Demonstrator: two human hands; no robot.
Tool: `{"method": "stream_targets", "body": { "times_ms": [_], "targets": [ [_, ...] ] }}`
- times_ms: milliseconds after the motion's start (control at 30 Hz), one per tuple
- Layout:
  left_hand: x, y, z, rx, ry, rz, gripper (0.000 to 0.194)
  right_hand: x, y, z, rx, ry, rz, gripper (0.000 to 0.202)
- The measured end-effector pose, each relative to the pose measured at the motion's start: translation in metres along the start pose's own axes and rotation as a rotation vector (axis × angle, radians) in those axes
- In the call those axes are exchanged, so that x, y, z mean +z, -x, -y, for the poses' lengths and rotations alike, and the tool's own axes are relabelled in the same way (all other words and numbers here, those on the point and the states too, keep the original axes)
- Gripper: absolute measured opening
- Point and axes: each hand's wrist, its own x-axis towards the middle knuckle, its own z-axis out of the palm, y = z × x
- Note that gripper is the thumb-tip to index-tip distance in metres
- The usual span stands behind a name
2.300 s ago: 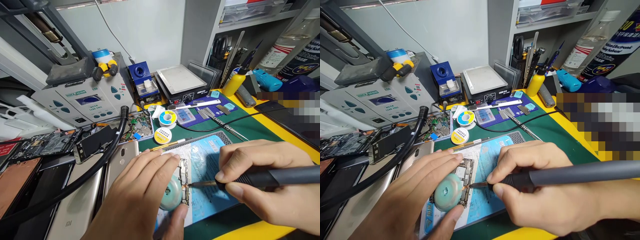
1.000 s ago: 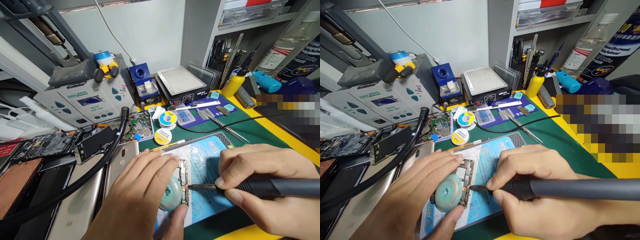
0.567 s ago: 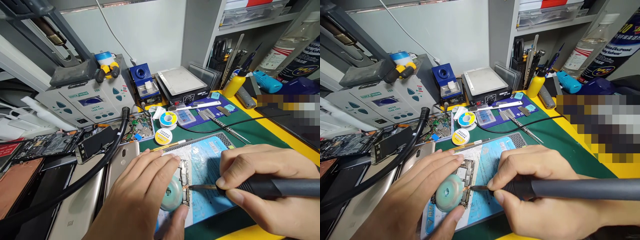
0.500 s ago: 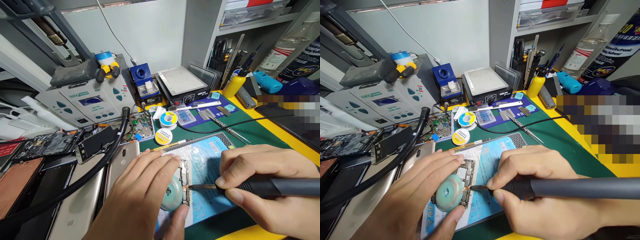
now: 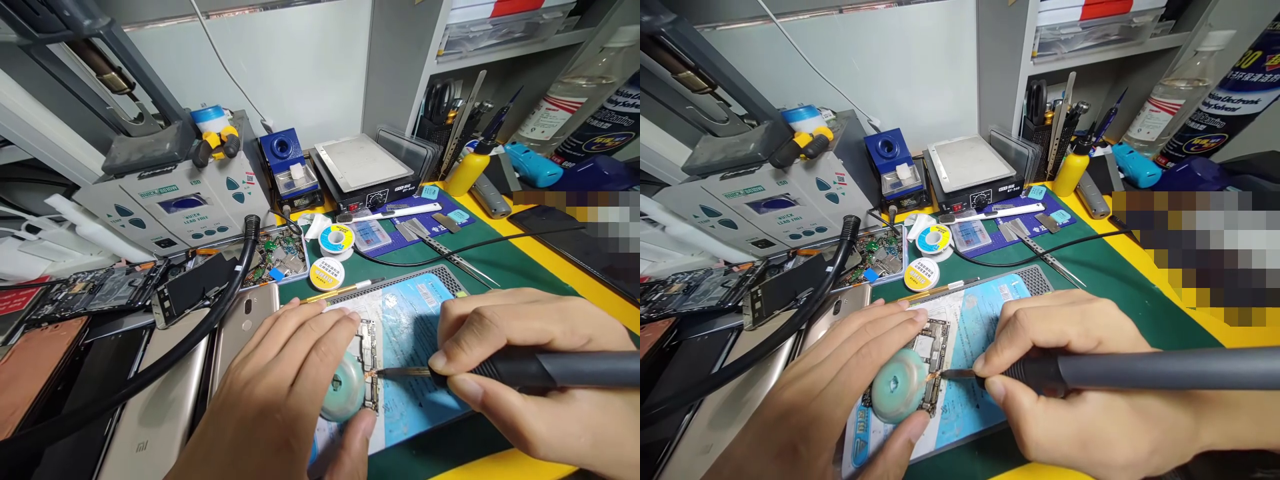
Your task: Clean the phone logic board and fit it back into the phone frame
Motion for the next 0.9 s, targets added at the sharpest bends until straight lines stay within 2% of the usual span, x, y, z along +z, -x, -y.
{"method": "stream_targets", "body": {
  "times_ms": [133, 367, 600, 800, 900],
  "targets": [
    [0.000, 0.000, 0.000, -0.009, 0.010, -0.013, 0.052, -0.001, 0.000, 0.000, 0.011, 0.020, 0.007, 0.014],
    [-0.002, 0.003, 0.004, -0.029, 0.058, 0.034, 0.050, -0.003, 0.000, 0.001, 0.030, 0.036, 0.030, 0.013],
    [0.002, 0.007, 0.005, -0.032, 0.035, 0.001, 0.044, -0.001, 0.000, 0.002, 0.043, 0.058, -0.021, 0.015],
    [-0.003, 0.009, 0.010, -0.006, 0.063, 0.015, 0.059, -0.003, -0.004, 0.003, 0.090, 0.021, -0.026, 0.015],
    [-0.007, 0.007, 0.011, 0.017, 0.083, -0.001, 0.059, -0.004, -0.005, 0.003, 0.113, -0.002, -0.037, 0.015]
  ]
}}
